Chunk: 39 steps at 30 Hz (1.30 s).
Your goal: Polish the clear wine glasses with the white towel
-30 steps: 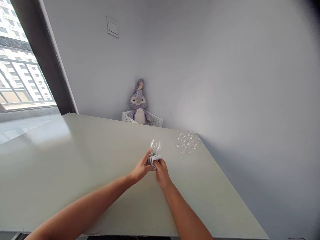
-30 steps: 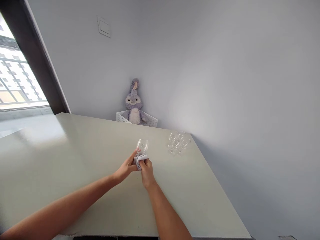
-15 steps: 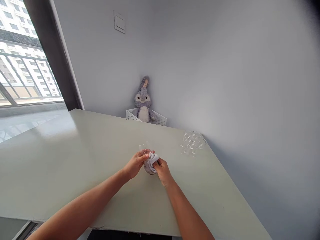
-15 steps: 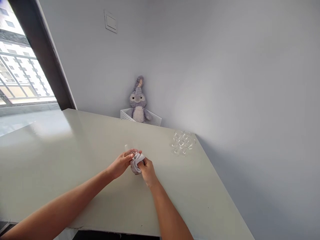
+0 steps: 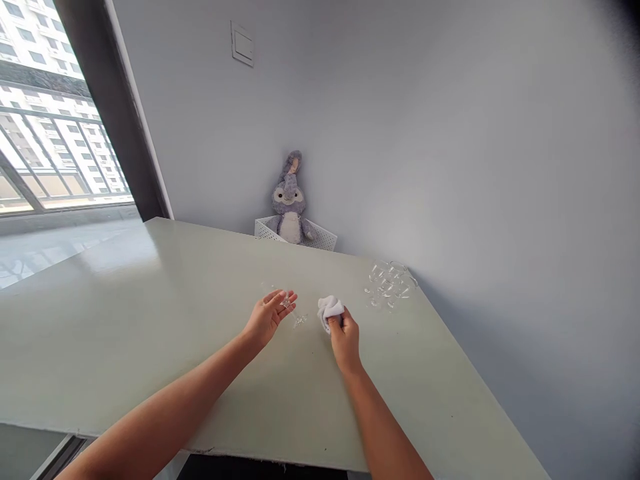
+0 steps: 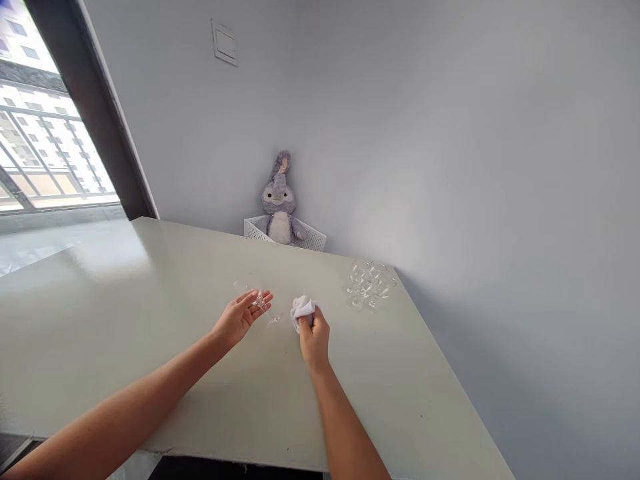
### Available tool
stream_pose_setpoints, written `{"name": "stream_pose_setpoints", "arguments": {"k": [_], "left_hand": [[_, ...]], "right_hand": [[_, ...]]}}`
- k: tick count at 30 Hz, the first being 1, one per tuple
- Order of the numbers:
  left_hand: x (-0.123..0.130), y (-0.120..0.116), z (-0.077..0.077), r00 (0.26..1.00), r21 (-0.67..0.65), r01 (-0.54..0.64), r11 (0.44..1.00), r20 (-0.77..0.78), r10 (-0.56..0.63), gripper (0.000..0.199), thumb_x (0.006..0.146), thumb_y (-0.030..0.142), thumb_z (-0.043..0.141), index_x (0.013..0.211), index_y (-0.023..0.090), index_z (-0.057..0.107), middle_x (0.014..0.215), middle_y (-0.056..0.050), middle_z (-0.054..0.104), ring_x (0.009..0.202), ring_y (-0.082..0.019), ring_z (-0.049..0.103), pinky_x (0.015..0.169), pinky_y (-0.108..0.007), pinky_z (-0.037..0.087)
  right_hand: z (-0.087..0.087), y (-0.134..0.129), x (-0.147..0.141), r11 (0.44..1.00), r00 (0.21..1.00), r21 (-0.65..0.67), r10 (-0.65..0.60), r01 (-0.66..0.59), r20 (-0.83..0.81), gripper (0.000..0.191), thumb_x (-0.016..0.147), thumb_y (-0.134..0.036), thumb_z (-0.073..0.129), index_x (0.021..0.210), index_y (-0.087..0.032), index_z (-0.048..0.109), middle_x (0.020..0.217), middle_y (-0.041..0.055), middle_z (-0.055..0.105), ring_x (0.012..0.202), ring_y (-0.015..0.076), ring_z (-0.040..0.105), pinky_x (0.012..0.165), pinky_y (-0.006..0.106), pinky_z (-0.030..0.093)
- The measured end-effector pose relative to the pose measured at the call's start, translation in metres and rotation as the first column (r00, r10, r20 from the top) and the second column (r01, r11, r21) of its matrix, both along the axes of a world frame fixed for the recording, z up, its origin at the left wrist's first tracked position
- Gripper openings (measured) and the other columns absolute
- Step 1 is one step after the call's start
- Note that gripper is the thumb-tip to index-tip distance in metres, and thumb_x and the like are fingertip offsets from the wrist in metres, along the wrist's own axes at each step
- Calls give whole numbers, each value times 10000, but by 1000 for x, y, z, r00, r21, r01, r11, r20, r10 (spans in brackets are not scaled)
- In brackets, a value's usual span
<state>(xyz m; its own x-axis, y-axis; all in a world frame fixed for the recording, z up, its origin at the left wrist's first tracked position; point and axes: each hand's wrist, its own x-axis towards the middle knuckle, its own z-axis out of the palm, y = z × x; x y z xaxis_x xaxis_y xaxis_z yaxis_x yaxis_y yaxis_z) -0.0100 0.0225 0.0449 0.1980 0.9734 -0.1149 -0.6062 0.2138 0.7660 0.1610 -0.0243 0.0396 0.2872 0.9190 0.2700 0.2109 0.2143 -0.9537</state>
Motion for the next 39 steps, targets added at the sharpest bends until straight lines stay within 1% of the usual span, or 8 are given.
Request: {"name": "stream_pose_setpoints", "arguments": {"k": [4,11,15,19,21,26,32,39], "left_hand": [[5,-7,-2,995,1,-95,995,5,95,259,752,315,625,906,150,498,1084,-140,602,1089,-232,540,950,-387,414],[21,-42,1,976,308,-40,951,-191,103,479,709,312,667,1077,222,374,1179,-121,559,1129,-255,501,886,-409,440],[19,-42,6,961,409,-28,912,-240,137,474,707,329,662,1075,210,388,1212,-137,527,1169,-261,460,892,-386,429],[11,-28,11,949,442,-129,888,-204,239,477,721,322,649,1074,226,342,1204,-134,529,1175,-245,455,881,-373,422],[6,-20,13,936,466,-176,867,-194,295,462,726,319,645,1063,233,341,1223,-131,512,1189,-241,441,879,-368,416],[0,-16,11,827,603,-155,783,-354,437,434,736,365,622,1083,233,398,1245,-107,487,1210,-234,414,985,-401,313],[10,-30,0,784,738,121,664,-482,392,493,737,357,616,1169,229,415,1291,-102,465,1285,-239,305,1037,-417,237],[12,-27,-13,708,566,303,767,-672,217,743,639,451,673,1291,273,365,1364,-84,400,1281,-249,312,1041,-377,230]], "right_hand": [[-4,-9,-27,982,981,-17,186,-187,-53,459,740,-450,580,1132,-213,543,1052,71,599,946,213,527,806,302,406],[-20,-2,-46,901,787,-197,210,-386,-580,370,685,-520,608,800,-169,583,612,-10,546,523,118,483,499,258,410],[-14,-5,-43,833,745,-257,248,-491,-619,383,664,-542,619,774,-180,565,599,-17,537,485,105,457,435,238,379],[-11,-11,-40,774,820,-345,367,-531,-440,407,719,-591,529,742,-185,554,541,-31,483,442,110,435,428,252,365],[-10,-13,-36,833,901,-345,417,-432,-122,400,776,-571,466,711,-194,582,585,-5,513,510,133,471,493,271,374],[-1,-13,-22,993,802,98,-12,-59,598,228,830,-377,482,862,-242,663,946,82,574,815,211,462,719,339,349],[7,-4,-30,979,736,124,38,-164,676,191,796,-230,503,931,-213,637,754,49,563,747,198,470,693,310,358],[-3,6,-8,995,861,42,53,-86,506,148,770,-266,526,827,-226,657,804,27,647,757,169,554,707,273,391]]}}
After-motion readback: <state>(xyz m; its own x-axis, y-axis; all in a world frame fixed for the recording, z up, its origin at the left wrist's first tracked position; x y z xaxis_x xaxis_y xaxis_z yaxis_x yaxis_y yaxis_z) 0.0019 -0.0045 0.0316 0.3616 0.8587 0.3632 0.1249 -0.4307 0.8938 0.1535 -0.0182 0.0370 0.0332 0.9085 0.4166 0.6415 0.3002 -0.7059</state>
